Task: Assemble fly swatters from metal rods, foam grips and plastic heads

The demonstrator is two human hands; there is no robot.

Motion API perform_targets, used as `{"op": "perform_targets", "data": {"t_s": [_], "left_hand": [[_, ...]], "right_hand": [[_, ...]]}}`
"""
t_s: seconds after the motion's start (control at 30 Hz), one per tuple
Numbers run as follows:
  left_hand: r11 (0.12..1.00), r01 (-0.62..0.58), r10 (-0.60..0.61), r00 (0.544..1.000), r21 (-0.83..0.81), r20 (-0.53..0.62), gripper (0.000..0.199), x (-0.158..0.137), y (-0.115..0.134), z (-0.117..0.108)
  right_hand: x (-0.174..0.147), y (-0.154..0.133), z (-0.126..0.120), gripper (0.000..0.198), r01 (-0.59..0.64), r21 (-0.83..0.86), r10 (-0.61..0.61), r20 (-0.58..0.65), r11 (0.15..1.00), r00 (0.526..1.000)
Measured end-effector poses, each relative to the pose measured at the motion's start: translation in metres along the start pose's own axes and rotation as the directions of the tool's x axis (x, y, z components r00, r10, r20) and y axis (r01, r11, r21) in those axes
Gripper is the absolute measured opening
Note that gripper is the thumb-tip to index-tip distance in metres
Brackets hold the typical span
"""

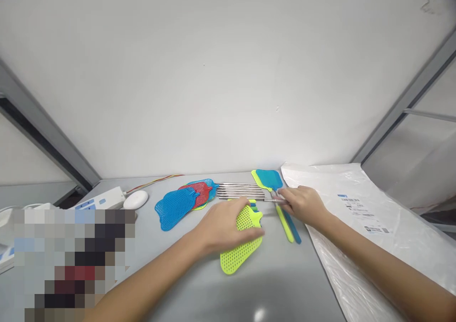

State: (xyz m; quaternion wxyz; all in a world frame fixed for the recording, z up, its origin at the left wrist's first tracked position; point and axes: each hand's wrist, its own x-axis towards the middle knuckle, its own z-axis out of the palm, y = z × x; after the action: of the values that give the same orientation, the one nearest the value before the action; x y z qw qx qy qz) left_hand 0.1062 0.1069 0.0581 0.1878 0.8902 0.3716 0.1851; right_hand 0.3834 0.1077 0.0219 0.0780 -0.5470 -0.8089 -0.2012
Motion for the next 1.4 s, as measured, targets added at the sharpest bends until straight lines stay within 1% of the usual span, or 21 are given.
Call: {"op": "perform_targets", "data": {"t_s": [0.03,0.07,0.1,0.13,0.17,0.2,0.3,0.4,0.5,0.6,0.67,0.73,0.83,0.93,1.07,1.23,1.4], "left_hand": [[1.000,-0.013,0.013,0.999,0.022,-0.029,0.061,-0.008,-0.001,-0.001],[0.999,-0.016,0.020,0.998,0.049,-0.066,0.072,-0.016,-0.002,-0.003],[0.997,-0.009,0.017,0.995,0.078,-0.102,0.078,-0.025,-0.003,-0.004],[0.994,0.006,0.009,0.991,0.107,-0.134,0.081,-0.033,-0.005,-0.005],[0.990,0.030,-0.009,0.988,0.134,-0.154,0.082,-0.040,-0.007,-0.006],[0.986,0.058,-0.031,0.986,0.158,-0.164,0.084,-0.046,-0.008,-0.006],[0.966,0.124,-0.085,0.980,0.225,-0.178,0.089,-0.054,-0.008,-0.005],[0.946,0.137,-0.080,0.977,0.295,-0.198,0.083,-0.053,-0.004,-0.004],[0.933,0.095,-0.025,0.979,0.346,-0.201,0.082,-0.052,-0.001,-0.007],[0.931,0.028,0.038,0.984,0.363,-0.173,0.084,-0.054,-0.003,-0.011],[0.933,-0.001,0.058,0.987,0.360,-0.147,0.083,-0.054,-0.006,-0.012],[0.939,-0.027,0.069,0.991,0.343,-0.113,0.081,-0.054,-0.009,-0.011],[0.950,-0.088,0.115,0.991,0.299,-0.072,0.079,-0.053,-0.011,-0.009],[0.953,-0.142,0.162,0.985,0.266,-0.053,0.079,-0.051,-0.012,-0.006],[0.955,-0.182,0.200,0.978,0.232,-0.057,0.079,-0.050,-0.012,-0.002],[0.958,-0.201,0.222,0.972,0.206,-0.081,0.077,-0.048,-0.014,0.000],[0.952,-0.209,0.235,0.967,0.225,-0.096,0.076,-0.048,-0.014,0.000]], "right_hand": [[0.002,-0.004,0.000,0.028,0.094,0.008,-0.093,-0.069,0.996,0.993],[0.004,-0.006,0.000,0.027,0.184,0.011,-0.181,-0.150,0.983,0.972],[0.006,-0.008,0.000,0.026,0.259,0.013,-0.249,-0.229,0.966,0.941],[0.008,-0.009,0.002,0.025,0.303,0.022,-0.283,-0.294,0.953,0.913],[0.010,-0.009,0.003,0.026,0.312,0.045,-0.280,-0.336,0.949,0.899],[0.011,-0.009,0.005,0.028,0.303,0.081,-0.256,-0.360,0.950,0.897],[0.012,-0.010,0.010,0.035,0.251,0.190,-0.171,-0.358,0.949,0.918],[0.007,-0.013,0.011,0.021,0.259,0.170,-0.182,-0.367,0.951,0.912],[0.001,-0.015,0.007,0.011,0.312,0.104,-0.235,-0.447,0.944,0.863],[-0.002,-0.016,0.004,0.012,0.378,0.088,-0.284,-0.510,0.922,0.812],[-0.003,-0.018,0.003,0.019,0.421,0.082,-0.323,-0.516,0.903,0.793],[-0.004,-0.021,0.003,0.027,0.456,0.080,-0.359,-0.502,0.886,0.787],[-0.006,-0.025,0.003,0.036,0.480,0.094,-0.386,-0.471,0.872,0.793],[-0.007,-0.028,0.002,0.039,0.488,0.102,-0.393,-0.464,0.867,0.794],[-0.007,-0.030,0.000,0.041,0.502,0.079,-0.413,-0.467,0.861,0.782],[-0.007,-0.029,0.000,0.045,0.507,0.078,-0.424,-0.448,0.858,0.787],[-0.008,-0.028,-0.001,0.046,0.509,0.088,-0.429,-0.428,0.856,0.795]]}}
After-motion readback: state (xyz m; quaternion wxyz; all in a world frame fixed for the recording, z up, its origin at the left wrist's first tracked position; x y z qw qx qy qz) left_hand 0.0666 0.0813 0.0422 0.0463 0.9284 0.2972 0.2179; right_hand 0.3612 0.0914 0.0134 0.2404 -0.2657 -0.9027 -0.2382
